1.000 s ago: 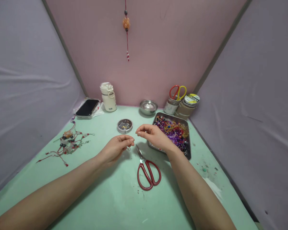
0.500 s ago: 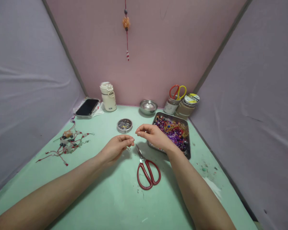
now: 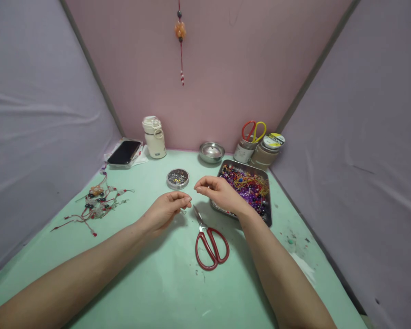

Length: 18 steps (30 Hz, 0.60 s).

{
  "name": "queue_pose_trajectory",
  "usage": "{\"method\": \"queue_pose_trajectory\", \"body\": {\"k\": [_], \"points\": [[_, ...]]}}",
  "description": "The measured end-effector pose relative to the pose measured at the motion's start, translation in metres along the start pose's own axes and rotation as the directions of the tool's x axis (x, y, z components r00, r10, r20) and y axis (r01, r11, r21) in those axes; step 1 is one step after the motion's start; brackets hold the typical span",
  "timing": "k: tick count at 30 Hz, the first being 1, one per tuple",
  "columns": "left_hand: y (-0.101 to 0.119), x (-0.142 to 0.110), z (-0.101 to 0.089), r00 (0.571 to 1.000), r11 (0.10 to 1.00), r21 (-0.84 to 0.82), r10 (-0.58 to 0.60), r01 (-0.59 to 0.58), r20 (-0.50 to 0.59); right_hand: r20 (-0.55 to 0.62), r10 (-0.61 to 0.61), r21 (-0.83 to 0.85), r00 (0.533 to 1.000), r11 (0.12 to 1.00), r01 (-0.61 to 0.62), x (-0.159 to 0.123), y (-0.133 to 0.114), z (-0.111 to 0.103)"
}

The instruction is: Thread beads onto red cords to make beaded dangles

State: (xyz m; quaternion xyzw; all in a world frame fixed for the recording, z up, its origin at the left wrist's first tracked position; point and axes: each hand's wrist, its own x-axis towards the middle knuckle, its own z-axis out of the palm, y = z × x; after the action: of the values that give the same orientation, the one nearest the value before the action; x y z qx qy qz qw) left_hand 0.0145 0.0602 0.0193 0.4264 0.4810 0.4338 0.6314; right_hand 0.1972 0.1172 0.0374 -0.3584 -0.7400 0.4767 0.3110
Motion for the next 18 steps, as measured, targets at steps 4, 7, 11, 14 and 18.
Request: {"method": "queue_pose_trajectory", "body": {"k": [4, 7, 11, 14, 18], "points": [[-0.0007, 0.0009, -0.0004, 1.0, 1.0, 0.006, 0.005, -0.005, 0.001, -0.002, 0.003, -0.003, 1.0, 1.0, -0.003, 0.0001, 0.0009, -0.0008], [-0.0014, 0.0016, -0.0006, 1.0, 1.0, 0.015, 0.008, -0.008, 0.003, 0.011, 0.001, 0.002, 1.0, 1.0, -0.001, -0.0002, 0.0014, -0.0002], [-0.0022, 0.0022, -0.0007, 1.0, 1.0, 0.023, 0.009, -0.009, -0.002, 0.018, 0.009, 0.0, 1.0, 1.0, -0.009, -0.0006, 0.0005, 0.0011], [-0.0028, 0.0022, -0.0009, 1.0, 1.0, 0.021, 0.005, -0.005, 0.003, 0.017, 0.007, -0.003, 1.0, 1.0, -0.007, -0.0007, -0.0006, 0.0015], [-0.0029, 0.0018, -0.0007, 1.0, 1.0, 0.022, -0.005, 0.005, -0.004, 0.013, 0.002, -0.006, 1.0, 1.0, -0.002, -0.0004, -0.0009, 0.0011]]}}
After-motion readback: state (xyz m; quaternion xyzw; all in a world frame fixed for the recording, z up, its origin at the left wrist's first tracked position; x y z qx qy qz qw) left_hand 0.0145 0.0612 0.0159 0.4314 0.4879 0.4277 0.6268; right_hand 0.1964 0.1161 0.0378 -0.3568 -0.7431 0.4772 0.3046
